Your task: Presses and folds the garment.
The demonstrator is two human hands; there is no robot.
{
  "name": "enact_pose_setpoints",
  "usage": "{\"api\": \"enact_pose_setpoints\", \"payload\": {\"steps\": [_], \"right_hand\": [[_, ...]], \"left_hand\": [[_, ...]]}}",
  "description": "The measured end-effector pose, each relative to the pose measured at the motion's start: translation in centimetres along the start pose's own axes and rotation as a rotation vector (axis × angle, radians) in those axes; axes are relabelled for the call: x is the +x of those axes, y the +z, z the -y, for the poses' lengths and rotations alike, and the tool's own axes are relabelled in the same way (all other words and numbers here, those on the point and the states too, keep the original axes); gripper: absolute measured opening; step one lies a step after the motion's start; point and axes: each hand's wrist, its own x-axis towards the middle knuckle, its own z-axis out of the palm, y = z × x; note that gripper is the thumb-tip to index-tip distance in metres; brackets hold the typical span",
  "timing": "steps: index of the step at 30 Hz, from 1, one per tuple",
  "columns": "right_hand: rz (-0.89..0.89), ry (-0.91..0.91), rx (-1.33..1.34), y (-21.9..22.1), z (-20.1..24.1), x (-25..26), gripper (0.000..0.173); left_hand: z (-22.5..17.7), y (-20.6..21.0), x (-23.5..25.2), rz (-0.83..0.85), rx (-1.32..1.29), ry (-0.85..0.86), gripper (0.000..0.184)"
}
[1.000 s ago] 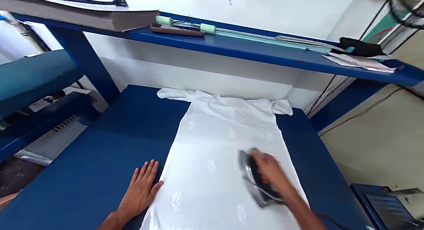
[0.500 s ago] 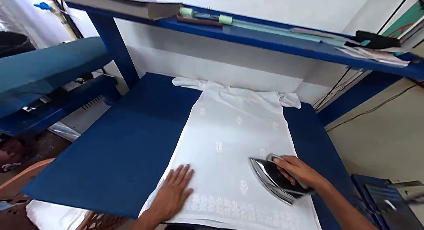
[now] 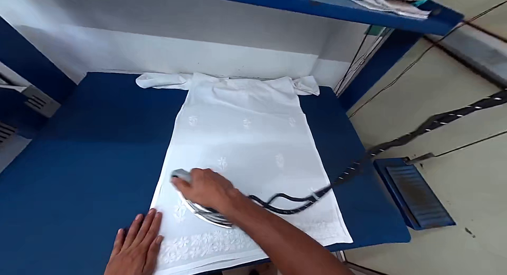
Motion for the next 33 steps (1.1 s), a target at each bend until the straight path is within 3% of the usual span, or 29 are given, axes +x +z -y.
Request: {"api": "enact_pose_setpoints", "payload": {"steps": [6,10,12,15,18,21,24,30,33], "right_hand": [[-0.474,0.531,0.185,-6.6,-18.4,-14.9,0.063],[-0.739,0.665,0.279,-9.3,-27.6,-23.1,0.058],[-0.719,0.598,0.317,-9.7,-29.1,-24.6,0.052],[-0.42,0.348,0.254,-10.2,-29.7,-24.9,0.047],[-0.087,0.166,0.139,-11.2,-29.5,-23.4,0.053],[0.034,0.067,0.135,-11.1,-26.9,-21.0,0.051],[0.165,0.002,0.056,-8.8,-21.5,-16.9,0.053],[0.096,0.0,-0.05,-0.7,-6.8,-8.9,0.06],[0.081,-0.025,0.005,0.4,-4.1,-7.5,0.059]], "left_hand": [[-0.3,-0.2,-0.1,-0.064,-0.055,-0.022,0.068],[-0.5,-1.2,-1.4,-0.101,-0.036,0.026,0.057],[-1.3,-2.5,-2.5,-0.085,0.009,0.024,0.05],[-3.0,-4.2,-3.9,-0.01,-0.014,-0.116,0.046],[-4.1,-5.3,-4.0,0.058,-0.033,-0.293,0.051],[-4.9,-5.9,-2.9,0.088,-0.042,-0.415,0.058],[-5.5,-6.4,-1.7,0.169,-0.06,-0.535,0.051],[-1.6,-5.7,-1.2,0.305,-0.268,-0.656,0.05],[-1.6,-6.5,-1.1,0.351,-0.309,-0.659,0.049]]}}
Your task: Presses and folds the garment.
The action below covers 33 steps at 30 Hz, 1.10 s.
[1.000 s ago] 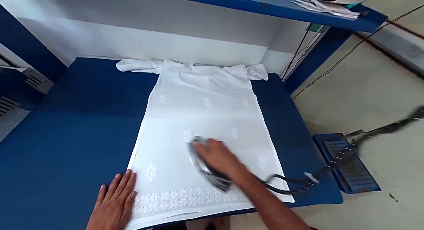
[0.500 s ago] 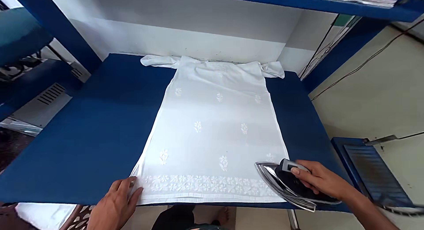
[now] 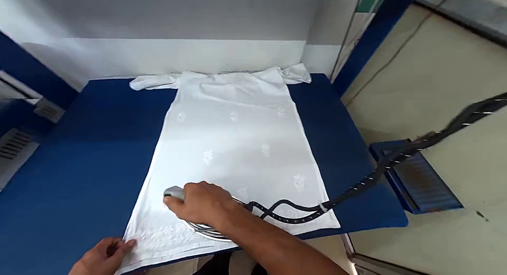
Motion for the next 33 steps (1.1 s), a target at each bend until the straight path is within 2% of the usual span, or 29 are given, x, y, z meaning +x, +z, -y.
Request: {"api": "enact_pose_setpoints", "payload": {"steps": [2,4,8,11,13,16,18,20,26,28,33], "right_hand": [[-0.043,0.027,0.037,-0.9,-1.1,-1.0,0.058],[-0.121,0.11,0.068,-2.7,-4.4,-3.4,0.056],[-0.428,0.359,0.143,-5.9,-15.8,-11.4,0.062],[-0.605,0.5,0.188,-8.7,-22.3,-16.8,0.058],[-0.585,0.456,0.185,-9.7,-25.0,-19.0,0.05],[-0.303,0.105,-0.051,-10.5,-26.5,-20.5,0.045],[-0.161,-0.143,-0.252,-10.2,-25.9,-19.5,0.053],[-0.098,-0.242,-0.31,-9.6,-24.4,-18.1,0.055],[0.008,-0.261,-0.286,-6.5,-17.4,-11.6,0.056],[0.042,-0.26,-0.245,-4.9,-13.9,-8.2,0.059],[0.27,-0.211,-0.189,-0.5,-3.6,-0.1,0.06]], "left_hand": [[-0.5,-0.7,-0.4,0.016,0.034,0.007,0.05],[-1.3,-1.0,-0.7,0.028,0.059,0.016,0.05],[-0.2,-0.6,-0.9,-0.021,0.04,0.022,0.039],[-0.5,-0.5,-1.4,-0.035,-0.059,0.025,0.03],[-1.1,-0.6,-2.0,-0.024,-0.103,0.034,0.03],[-1.3,-0.7,-2.6,-0.026,-0.059,0.087,0.027],[-1.9,-1.4,-3.0,-0.014,-0.024,0.063,0.022],[-2.2,-2.4,-3.2,0.006,-0.021,0.036,0.019],[-1.1,-2.8,-2.6,0.033,-0.138,0.027,0.02],[-0.9,-2.8,-2.7,0.039,-0.185,0.003,0.021],[-0.7,-3.0,-2.7,0.084,-0.283,-0.051,0.027]]}}
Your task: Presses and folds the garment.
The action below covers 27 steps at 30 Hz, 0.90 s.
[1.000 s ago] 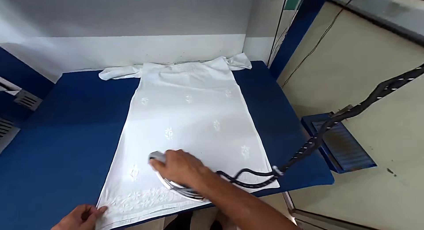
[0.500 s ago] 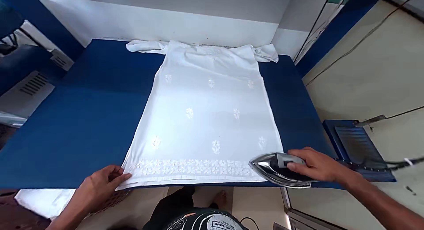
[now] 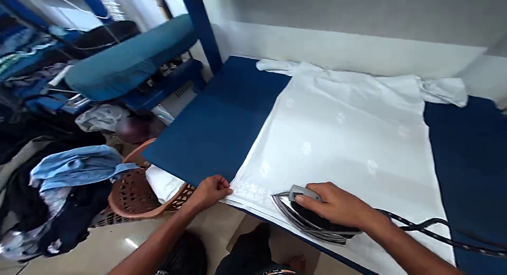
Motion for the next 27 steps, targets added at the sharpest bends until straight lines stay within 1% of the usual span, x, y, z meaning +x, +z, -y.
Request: {"api": "enact_pose_setpoints", "payload": {"steps": [2,4,7,10,13,16,20,22,24,25,27], "right_hand": [[0.014,0.0,-0.062,0.6,3.7,3.5,0.06],[-0.017,0.013,-0.131,1.3,6.7,6.4,0.059],[-0.068,0.041,-0.187,1.2,8.9,9.9,0.059],[-0.148,0.047,-0.223,-0.3,8.6,12.5,0.06],[-0.246,0.041,-0.233,-3.2,7.0,14.8,0.059],[-0.338,0.071,-0.15,-7.0,5.4,17.4,0.06],[-0.456,0.201,0.048,-11.1,3.3,21.9,0.065],[-0.452,0.234,0.172,-11.5,3.2,22.5,0.063],[-0.388,0.214,0.251,-10.8,3.8,21.3,0.059],[-0.343,0.189,0.257,-10.0,4.2,20.3,0.058],[-0.231,0.141,0.228,-7.5,5.1,18.1,0.057]], "left_hand": [[-0.1,0.0,-0.3,-0.005,-0.027,-0.025,0.03],[-0.2,-0.1,-0.3,-0.018,-0.037,-0.05,0.033],[0.3,0.1,0.0,-0.031,-0.063,-0.063,0.038],[0.6,0.2,0.2,-0.026,-0.001,-0.091,0.041],[0.3,0.2,0.2,0.002,0.061,-0.122,0.041],[0.6,0.1,0.1,0.013,0.02,-0.139,0.042],[0.7,0.1,0.2,0.023,-0.005,-0.137,0.04],[0.5,0.0,-0.1,0.026,0.018,-0.147,0.038],[0.2,-0.1,-0.2,0.013,0.052,-0.152,0.037],[0.1,-0.1,-0.3,0.006,0.08,-0.164,0.039],[0.4,-0.4,-0.8,-0.015,0.141,-0.207,0.05]]}}
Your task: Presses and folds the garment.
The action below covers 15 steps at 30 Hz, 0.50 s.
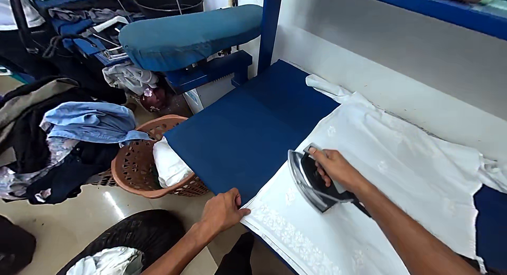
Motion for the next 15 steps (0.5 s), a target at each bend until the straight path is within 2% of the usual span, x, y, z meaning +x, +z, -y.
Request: {"api": "enact_pose_setpoints", "payload": {"steps": [2,4,7,9,12,15], "right_hand": [[0.125,-0.019,-0.049,2.2,0.0,-3.1,0.054],[0.254,-0.024,-0.101,4.4,0.3,-6.0,0.05],[0.377,-0.064,-0.166,6.5,0.7,-8.6,0.05],[0.379,-0.075,-0.182,7.2,0.7,-9.4,0.051],[0.404,-0.087,-0.123,7.1,0.4,-9.3,0.048],[0.499,-0.133,-0.115,7.2,0.9,-9.1,0.045]], "left_hand": [[0.9,0.0,-0.5,-0.032,0.013,-0.04,0.059],[2.0,0.6,-1.2,-0.044,-0.086,-0.065,0.061],[3.3,2.9,-1.8,-0.046,-0.596,-0.073,0.051],[3.5,4.2,-2.0,-0.068,-0.811,-0.098,0.041],[3.8,4.6,-2.1,-0.143,-0.816,-0.072,0.03],[3.6,3.4,-2.6,-0.191,-0.774,0.006,0.026]]}}
